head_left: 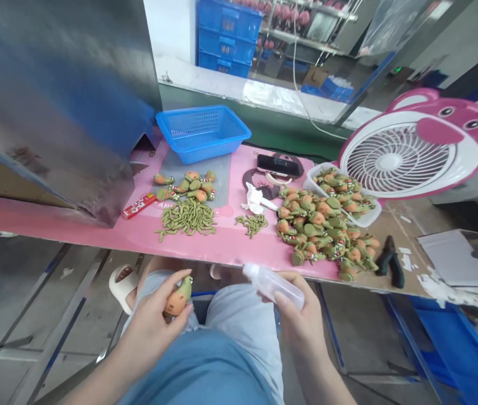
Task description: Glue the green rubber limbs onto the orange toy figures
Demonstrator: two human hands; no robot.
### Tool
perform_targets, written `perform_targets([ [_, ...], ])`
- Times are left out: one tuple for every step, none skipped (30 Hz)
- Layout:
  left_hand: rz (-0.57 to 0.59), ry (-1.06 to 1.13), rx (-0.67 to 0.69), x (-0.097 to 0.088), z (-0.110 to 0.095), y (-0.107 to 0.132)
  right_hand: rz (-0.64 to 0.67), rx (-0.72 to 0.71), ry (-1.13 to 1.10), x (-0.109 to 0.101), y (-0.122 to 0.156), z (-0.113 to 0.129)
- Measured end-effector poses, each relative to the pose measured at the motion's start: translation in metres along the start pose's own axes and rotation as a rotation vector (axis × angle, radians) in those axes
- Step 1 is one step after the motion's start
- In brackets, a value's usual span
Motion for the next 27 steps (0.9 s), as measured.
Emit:
perform_targets([
  [-0.018,0.03,-0.018,-0.001,0.004,-0.001,-0.051,0.04,-0.001,-0.002,-0.008,-0.01],
  [-0.03,0.058,-0.03,-0.001,0.008,-0.001,-0.104,0.063,0.006,-0.003,-0.018,-0.018],
  [-0.037,0.086,-0.037,-0.001,0.01,-0.001,-0.145,0.076,0.017,-0.003,-0.027,-0.026],
  [-0.041,0.11,-0.041,-0.001,0.011,-0.001,-0.176,0.078,0.026,-0.003,-0.037,-0.032],
  [-0.035,0.129,-0.048,0.0,0.012,0.0,-0.198,0.072,0.035,-0.002,-0.047,-0.038],
  [-0.026,0.147,-0.06,0.002,0.012,0.001,-0.22,0.07,0.047,-0.002,-0.055,-0.043],
  [-0.021,0.168,-0.072,0.003,0.012,0.003,-0.243,0.067,0.062,-0.001,-0.063,-0.048],
  [-0.013,0.192,-0.081,0.004,0.012,0.004,-0.265,0.063,0.079,-0.001,-0.069,-0.052],
  [-0.009,0.215,-0.085,0.005,0.012,0.005,-0.287,0.056,0.095,-0.001,-0.073,-0.055],
  [-0.004,0.235,-0.083,0.006,0.013,0.006,-0.305,0.048,0.112,-0.001,-0.075,-0.058],
  [-0.001,0.248,-0.076,0.007,0.015,0.008,-0.318,0.04,0.129,-0.002,-0.075,-0.06],
  [-0.001,0.257,-0.064,0.008,0.017,0.009,-0.328,0.031,0.145,-0.002,-0.073,-0.06],
  [-0.006,0.259,-0.054,0.008,0.02,0.011,-0.336,0.022,0.157,-0.003,-0.068,-0.061],
  [-0.015,0.259,-0.049,0.009,0.023,0.012,-0.348,0.017,0.162,-0.003,-0.062,-0.061],
  [-0.027,0.259,-0.049,0.009,0.026,0.013,-0.372,0.007,0.18,-0.002,-0.053,-0.06],
  [-0.035,0.262,-0.059,0.01,0.028,0.015,-0.406,-0.013,0.22,-0.001,-0.043,-0.058],
  [-0.041,0.265,-0.075,0.011,0.03,0.016,-0.439,-0.053,0.281,0.003,-0.034,-0.056],
  [-0.039,0.27,-0.094,0.011,0.032,0.017,-0.443,-0.13,0.383,0.009,-0.025,-0.052],
  [-0.035,0.273,-0.11,0.012,0.032,0.019,-0.398,-0.229,0.496,0.017,-0.02,-0.049],
  [-0.026,0.28,-0.118,0.013,0.031,0.02,-0.317,-0.333,0.605,0.028,-0.017,-0.045],
  [-0.013,0.286,-0.117,0.015,0.03,0.02,-0.212,-0.424,0.694,0.041,-0.017,-0.042],
  [0.004,0.293,-0.108,0.016,0.028,0.021,-0.101,-0.486,0.751,0.054,-0.021,-0.04],
  [0.025,0.3,-0.092,0.017,0.025,0.022,-0.015,-0.514,0.788,0.066,-0.028,-0.039],
  [0.046,0.306,-0.078,0.018,0.023,0.023,0.04,-0.518,0.82,0.076,-0.037,-0.039],
  [0.067,0.308,-0.063,0.018,0.022,0.023,0.078,-0.512,0.853,0.086,-0.047,-0.038],
  [0.081,0.307,-0.049,0.018,0.021,0.024,0.114,-0.503,0.892,0.094,-0.057,-0.038],
  [0.086,0.302,-0.035,0.018,0.021,0.026,0.148,-0.491,0.938,0.1,-0.066,-0.037],
])
Point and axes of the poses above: each hand's wrist, its own y-axis away from the middle knuckle, its own x-axis out of the palm, z = x × y, the point moved 2 cm from there along -y, towards the middle knuckle, and after that the axes turned 4 degrees about y, right-handed, at the moved point
